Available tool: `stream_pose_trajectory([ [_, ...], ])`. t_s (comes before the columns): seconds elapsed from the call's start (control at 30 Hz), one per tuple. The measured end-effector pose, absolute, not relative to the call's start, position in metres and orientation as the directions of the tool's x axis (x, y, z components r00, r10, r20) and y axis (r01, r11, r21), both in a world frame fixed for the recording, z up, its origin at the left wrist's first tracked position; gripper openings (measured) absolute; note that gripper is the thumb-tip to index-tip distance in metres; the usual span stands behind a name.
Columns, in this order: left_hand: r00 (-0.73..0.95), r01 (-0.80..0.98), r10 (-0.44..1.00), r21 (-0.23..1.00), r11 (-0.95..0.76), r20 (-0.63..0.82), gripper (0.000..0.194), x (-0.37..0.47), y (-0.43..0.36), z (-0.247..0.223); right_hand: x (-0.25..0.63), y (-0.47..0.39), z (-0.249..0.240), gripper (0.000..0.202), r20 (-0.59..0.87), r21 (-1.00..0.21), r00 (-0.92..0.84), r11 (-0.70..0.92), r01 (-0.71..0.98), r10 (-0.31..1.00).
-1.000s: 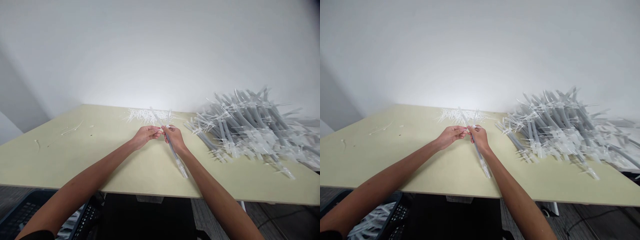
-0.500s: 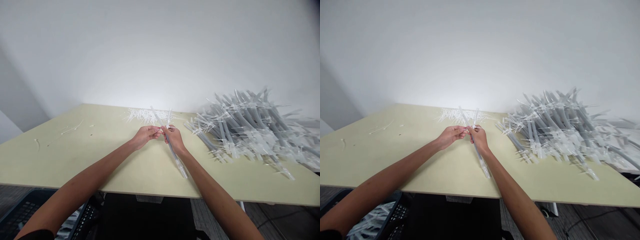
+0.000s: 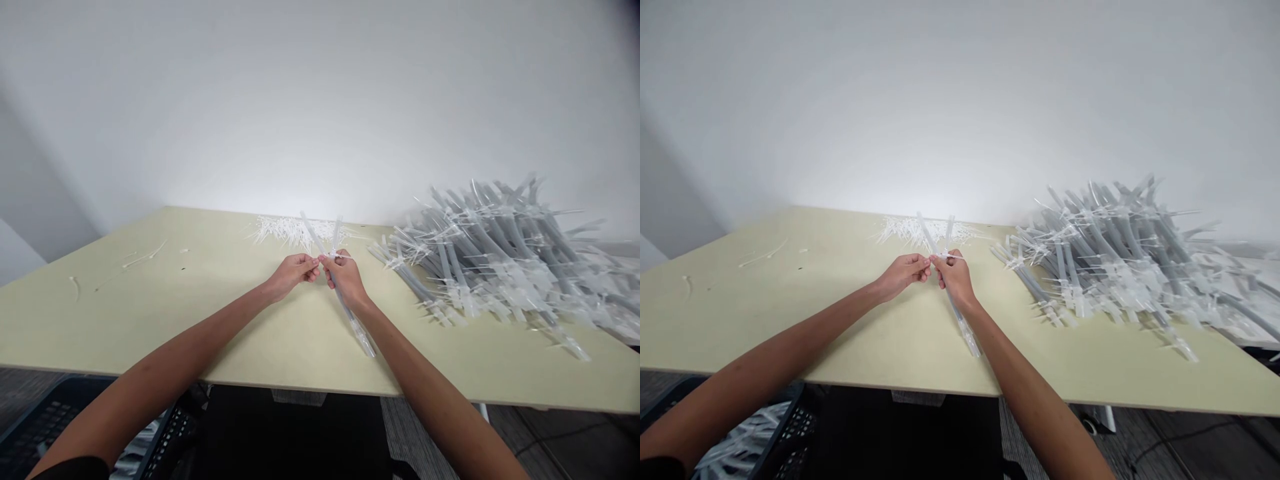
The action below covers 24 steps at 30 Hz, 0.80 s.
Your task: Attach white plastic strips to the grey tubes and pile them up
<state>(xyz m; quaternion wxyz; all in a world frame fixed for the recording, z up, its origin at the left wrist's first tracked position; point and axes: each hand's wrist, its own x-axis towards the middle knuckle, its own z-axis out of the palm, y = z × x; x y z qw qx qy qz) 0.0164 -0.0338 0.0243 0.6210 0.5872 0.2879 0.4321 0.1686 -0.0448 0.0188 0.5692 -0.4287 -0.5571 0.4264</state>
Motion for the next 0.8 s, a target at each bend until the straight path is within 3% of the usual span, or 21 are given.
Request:
stream_pose_trajectory([
  [0.27, 0.477, 0.001, 0.854, 0.972, -0.234, 0.205, 0.033, 0.0095, -0.0292, 0.0317, 0.1672, -0.0457, 0.0222, 0.041, 0.257, -0.966, -0.005, 0.257, -0.035, 0.966],
  [0.8, 0.474, -0.042, 0.856, 0.976, -0.212, 0.206, 0.016, 0.0104, -0.0268, 0.0299, 0.1669, -0.0434, 0.0228, 0.033, 0.283, -0.959, 0.087, 0.281, 0.037, 0.955],
])
